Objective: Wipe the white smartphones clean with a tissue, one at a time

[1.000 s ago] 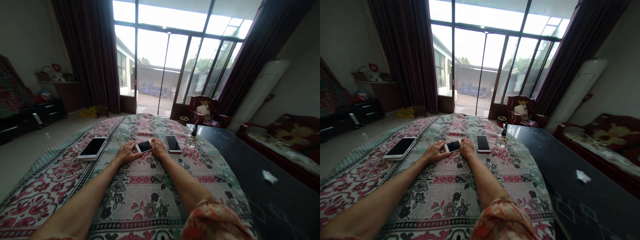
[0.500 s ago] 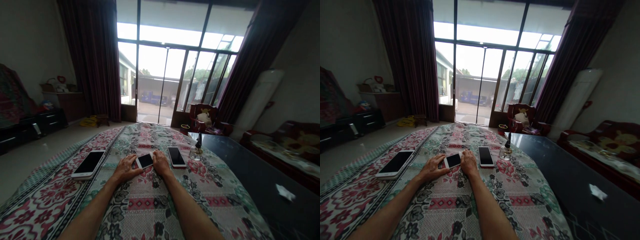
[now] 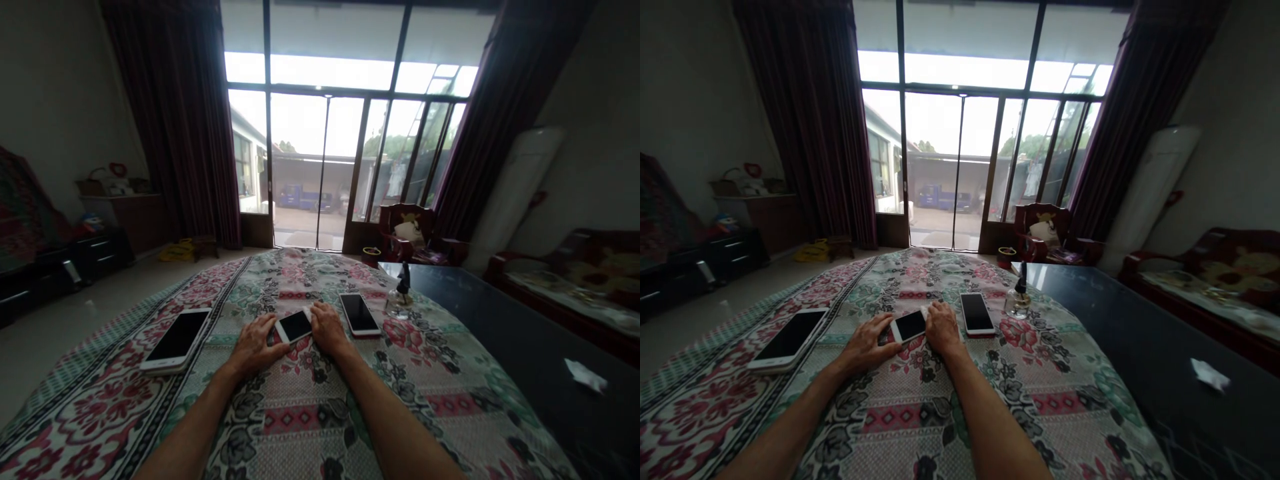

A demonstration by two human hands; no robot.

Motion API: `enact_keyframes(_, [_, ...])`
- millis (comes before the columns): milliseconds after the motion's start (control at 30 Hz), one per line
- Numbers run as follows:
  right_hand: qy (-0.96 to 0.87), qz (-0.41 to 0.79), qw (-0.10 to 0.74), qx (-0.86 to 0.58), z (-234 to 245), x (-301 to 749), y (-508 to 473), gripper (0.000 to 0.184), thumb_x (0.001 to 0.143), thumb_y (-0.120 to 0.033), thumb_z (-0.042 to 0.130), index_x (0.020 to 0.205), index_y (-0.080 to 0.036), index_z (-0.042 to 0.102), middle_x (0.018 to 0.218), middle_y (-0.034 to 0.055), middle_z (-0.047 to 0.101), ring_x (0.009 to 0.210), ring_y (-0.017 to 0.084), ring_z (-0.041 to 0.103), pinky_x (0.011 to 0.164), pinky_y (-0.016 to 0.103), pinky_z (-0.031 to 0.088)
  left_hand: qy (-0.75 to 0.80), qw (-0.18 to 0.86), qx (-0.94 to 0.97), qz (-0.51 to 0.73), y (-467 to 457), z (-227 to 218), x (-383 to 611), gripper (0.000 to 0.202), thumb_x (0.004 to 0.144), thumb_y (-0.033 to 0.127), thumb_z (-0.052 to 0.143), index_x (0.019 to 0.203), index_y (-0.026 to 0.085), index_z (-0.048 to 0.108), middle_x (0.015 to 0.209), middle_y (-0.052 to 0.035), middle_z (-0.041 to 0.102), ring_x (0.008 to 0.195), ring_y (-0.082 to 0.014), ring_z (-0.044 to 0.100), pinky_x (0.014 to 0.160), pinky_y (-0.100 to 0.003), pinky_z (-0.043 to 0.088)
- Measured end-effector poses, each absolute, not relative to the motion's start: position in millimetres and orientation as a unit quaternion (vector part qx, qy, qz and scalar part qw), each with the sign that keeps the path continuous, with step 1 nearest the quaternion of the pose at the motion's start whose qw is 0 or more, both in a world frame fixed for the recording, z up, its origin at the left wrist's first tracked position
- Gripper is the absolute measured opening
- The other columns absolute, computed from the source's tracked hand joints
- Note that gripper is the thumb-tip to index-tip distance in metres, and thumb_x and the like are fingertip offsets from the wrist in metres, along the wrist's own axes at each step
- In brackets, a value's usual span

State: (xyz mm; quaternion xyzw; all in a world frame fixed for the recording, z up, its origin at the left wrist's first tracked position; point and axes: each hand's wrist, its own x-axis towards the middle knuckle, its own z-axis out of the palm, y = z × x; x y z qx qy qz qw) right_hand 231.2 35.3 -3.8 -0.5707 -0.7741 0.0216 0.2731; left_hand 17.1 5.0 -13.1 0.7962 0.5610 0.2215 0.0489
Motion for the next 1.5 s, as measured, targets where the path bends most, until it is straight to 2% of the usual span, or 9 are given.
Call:
enact_keyframes(300, [-0.783,0.016,0.26,-0.565,1,228,30,0.031,0.092,-0.016,0.041,0.112,-0.018,0.065,0.128,0.0077,0.06,0.12,0.02,0.05,0.103,0.029,0.034,0.564,0.051,0.792,0.228,4,-9,20,0.067,0.074,0.052,0.065,0.129,0.016,0.056,0.139,-0.0151,0.052,0.13,-0.0321,0.046,0.108,-0.043,0.034])
enact_keyframes(633, [-0.853,0.027,0.254,-0.456,-2,199,12,0.028,0.092,-0.016,0.042,0.111,-0.017,0.063,0.126,0.0109,0.06,0.119,0.021,0.05,0.105,0.035,0.032,0.568,0.068,0.788,0.228,5,-9,18,0.065,0.073,0.048,0.067,0.128,0.014,0.058,0.141,-0.0156,0.051,0.131,-0.0307,0.045,0.11,-0.042,0.031])
enact_keyframes(833, [-0.898,0.034,0.268,-0.348,0,191,8,0.026,0.091,-0.014,0.043,0.106,-0.019,0.064,0.12,0.0073,0.063,0.112,0.019,0.052,0.102,0.033,0.035,0.553,0.076,0.792,0.248,7,-13,16,0.052,0.076,0.043,0.063,0.121,0.018,0.062,0.138,-0.0119,0.054,0.129,-0.0274,0.047,0.11,-0.039,0.032])
enact_keyframes(1033, [-0.845,0.039,0.25,-0.471,6,211,22,0.029,0.09,-0.014,0.042,0.105,-0.019,0.066,0.116,0.0081,0.065,0.11,0.019,0.053,0.099,0.03,0.036,0.565,0.077,0.793,0.217,6,-4,17,0.064,0.072,0.052,0.064,0.124,0.015,0.06,0.139,-0.0145,0.053,0.13,-0.0314,0.047,0.109,-0.041,0.034])
enact_keyframes(1233, [-0.758,0.034,0.233,-0.608,8,233,32,0.033,0.091,-0.015,0.041,0.115,-0.017,0.064,0.136,0.0115,0.055,0.124,0.022,0.048,0.103,0.033,0.033,0.567,0.083,0.791,0.214,5,-1,17,0.064,0.072,0.054,0.063,0.123,0.017,0.061,0.14,-0.0139,0.052,0.13,-0.0301,0.047,0.109,-0.039,0.033])
enact_keyframes(1333, [-0.762,0.02,0.232,-0.605,7,230,28,0.032,0.091,-0.015,0.041,0.114,-0.018,0.063,0.134,0.0115,0.056,0.124,0.023,0.048,0.103,0.034,0.034,0.57,0.08,0.789,0.215,6,-3,17,0.065,0.071,0.054,0.064,0.125,0.017,0.06,0.141,-0.0136,0.052,0.131,-0.0305,0.046,0.11,-0.04,0.032])
enact_keyframes(1500, [-0.824,0.019,0.23,-0.517,5,211,16,0.031,0.09,-0.015,0.042,0.112,-0.017,0.064,0.127,0.0107,0.06,0.119,0.021,0.051,0.104,0.033,0.033,0.567,0.079,0.79,0.22,7,-5,16,0.064,0.07,0.052,0.066,0.124,0.017,0.061,0.139,-0.0129,0.054,0.129,-0.0313,0.048,0.108,-0.04,0.034])
